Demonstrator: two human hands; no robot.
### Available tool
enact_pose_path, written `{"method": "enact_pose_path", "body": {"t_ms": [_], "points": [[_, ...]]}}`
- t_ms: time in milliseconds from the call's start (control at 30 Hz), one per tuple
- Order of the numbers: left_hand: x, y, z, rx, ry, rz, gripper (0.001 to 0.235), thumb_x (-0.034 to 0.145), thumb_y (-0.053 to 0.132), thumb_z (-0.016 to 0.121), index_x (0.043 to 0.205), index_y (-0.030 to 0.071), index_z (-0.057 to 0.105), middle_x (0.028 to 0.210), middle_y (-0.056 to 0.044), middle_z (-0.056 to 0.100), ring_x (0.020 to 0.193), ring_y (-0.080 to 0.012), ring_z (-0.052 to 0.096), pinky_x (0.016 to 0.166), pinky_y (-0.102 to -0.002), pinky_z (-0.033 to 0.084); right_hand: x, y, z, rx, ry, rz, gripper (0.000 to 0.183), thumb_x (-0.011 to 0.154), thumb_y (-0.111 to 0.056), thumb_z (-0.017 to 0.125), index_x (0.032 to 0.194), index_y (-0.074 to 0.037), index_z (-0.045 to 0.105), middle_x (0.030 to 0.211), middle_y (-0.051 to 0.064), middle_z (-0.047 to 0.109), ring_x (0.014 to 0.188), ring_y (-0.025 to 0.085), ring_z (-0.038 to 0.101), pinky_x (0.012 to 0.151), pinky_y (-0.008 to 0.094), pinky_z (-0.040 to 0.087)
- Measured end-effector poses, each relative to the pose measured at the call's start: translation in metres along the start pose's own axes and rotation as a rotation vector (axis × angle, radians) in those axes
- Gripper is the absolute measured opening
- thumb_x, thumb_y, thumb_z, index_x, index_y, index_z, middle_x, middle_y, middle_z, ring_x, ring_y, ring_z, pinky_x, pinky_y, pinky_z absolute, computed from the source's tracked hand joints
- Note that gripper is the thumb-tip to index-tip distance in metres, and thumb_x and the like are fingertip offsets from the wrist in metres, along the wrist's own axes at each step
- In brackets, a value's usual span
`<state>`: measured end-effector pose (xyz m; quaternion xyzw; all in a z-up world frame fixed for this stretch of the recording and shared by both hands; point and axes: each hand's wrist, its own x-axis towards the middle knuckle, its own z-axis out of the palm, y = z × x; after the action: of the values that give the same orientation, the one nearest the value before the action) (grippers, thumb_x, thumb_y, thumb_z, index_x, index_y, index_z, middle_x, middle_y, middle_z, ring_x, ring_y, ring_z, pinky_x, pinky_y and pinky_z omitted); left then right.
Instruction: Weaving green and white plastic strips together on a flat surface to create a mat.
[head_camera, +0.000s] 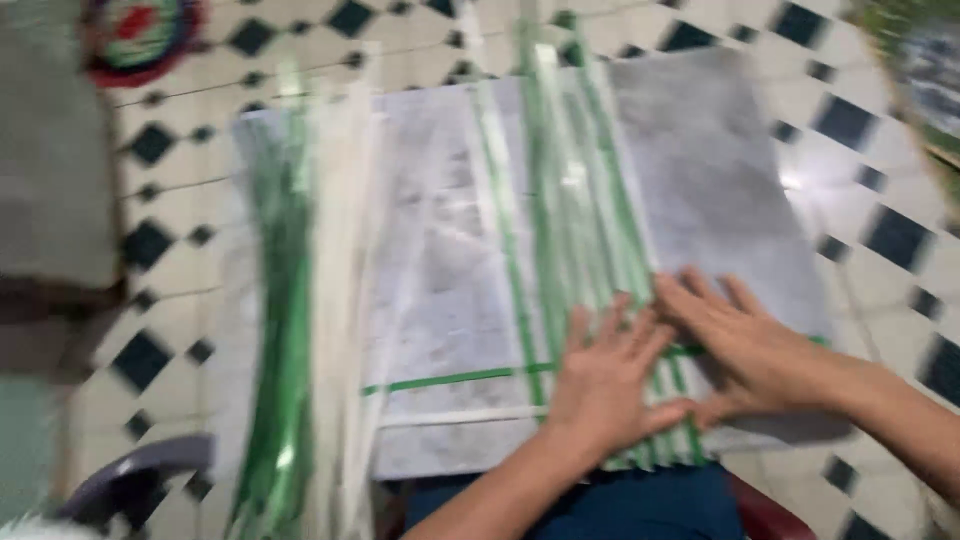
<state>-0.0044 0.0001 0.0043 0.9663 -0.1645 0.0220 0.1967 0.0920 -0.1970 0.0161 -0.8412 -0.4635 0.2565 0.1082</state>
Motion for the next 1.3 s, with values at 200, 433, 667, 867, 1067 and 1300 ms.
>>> {"method": "enact_pose_path", "body": {"t_ms": [200, 433, 667, 867, 1067, 1300], "points": [[-0.005, -0.005, 0.002, -0.190, 0.088, 0.008, 0.080, 0.077, 0.064, 0.040, 0.142, 0.018, 0.050, 0.154, -0.004, 0.043, 0.150, -0.0306, 0.030, 0.118, -0.064, 0.015, 0.028, -0.044, -0.045, -0.400, -0.594, 0.383, 0.160, 0.074, -0.098, 0.080, 0.150, -0.026, -0.040, 0.160, -0.001, -0.042, 0.148, 0.028, -0.032, 0.117, 0.054, -0.006], [-0.007, -0.003, 0.016, 0.046, 0.289, -0.060, 0.091, 0.067, 0.073, 0.036, 0.144, 0.029, 0.057, 0.162, -0.008, 0.043, 0.155, -0.0325, 0.031, 0.126, -0.054, 0.016, 0.071, -0.097, -0.072, -0.255, -0.098, -0.080, 0.087, 0.085, -0.058, 0.069, 0.154, -0.034, 0.021, 0.162, 0.002, 0.008, 0.147, 0.034, 0.000, 0.107, 0.057, 0.018], [0.003, -0.015, 0.045, -0.315, -0.082, 0.053, 0.086, 0.071, 0.061, 0.044, 0.147, 0.022, 0.039, 0.163, -0.009, 0.033, 0.155, -0.0418, 0.022, 0.113, -0.065, 0.020, 0.205, -0.226, -0.057, 0.093, 0.024, -0.431, 0.036, 0.093, -0.027, 0.059, 0.126, -0.013, 0.064, 0.136, 0.016, 0.056, 0.118, 0.032, 0.058, 0.095, 0.047, 0.049], [-0.002, -0.018, 0.066, -0.163, 0.059, 0.047, 0.092, 0.072, 0.077, 0.020, 0.151, 0.034, 0.036, 0.165, 0.008, 0.032, 0.160, -0.0240, 0.017, 0.125, -0.060, 0.002, 0.318, -0.276, 0.028, 0.002, 0.268, 0.000, 0.045, 0.096, -0.029, 0.063, 0.056, -0.013, 0.051, 0.056, -0.001, 0.051, 0.053, 0.019, 0.056, 0.043, 0.037, 0.049], [-0.008, -0.014, 0.007, -0.152, 0.001, 0.053, 0.077, 0.079, 0.069, 0.039, 0.141, 0.024, 0.047, 0.153, -0.005, 0.040, 0.147, -0.0323, 0.023, 0.113, -0.063, 0.008, 0.335, -0.285, 0.044, 0.152, 0.217, 0.321, 0.021, 0.066, -0.005, 0.061, 0.082, -0.006, 0.075, 0.083, 0.016, 0.072, 0.084, 0.037, 0.071, 0.065, 0.046, 0.057], [-0.011, -0.008, 0.015, -0.196, 0.208, -0.009, 0.076, 0.071, 0.067, 0.049, 0.135, 0.025, 0.056, 0.142, -0.005, 0.058, 0.138, -0.0343, 0.047, 0.111, -0.066, 0.028, 0.322, -0.271, 0.031, 0.434, 0.260, 0.288, 0.028, 0.080, -0.016, 0.059, 0.090, 0.008, 0.070, 0.084, 0.025, 0.069, 0.093, 0.047, 0.068, 0.073, 0.061, 0.054]]}}
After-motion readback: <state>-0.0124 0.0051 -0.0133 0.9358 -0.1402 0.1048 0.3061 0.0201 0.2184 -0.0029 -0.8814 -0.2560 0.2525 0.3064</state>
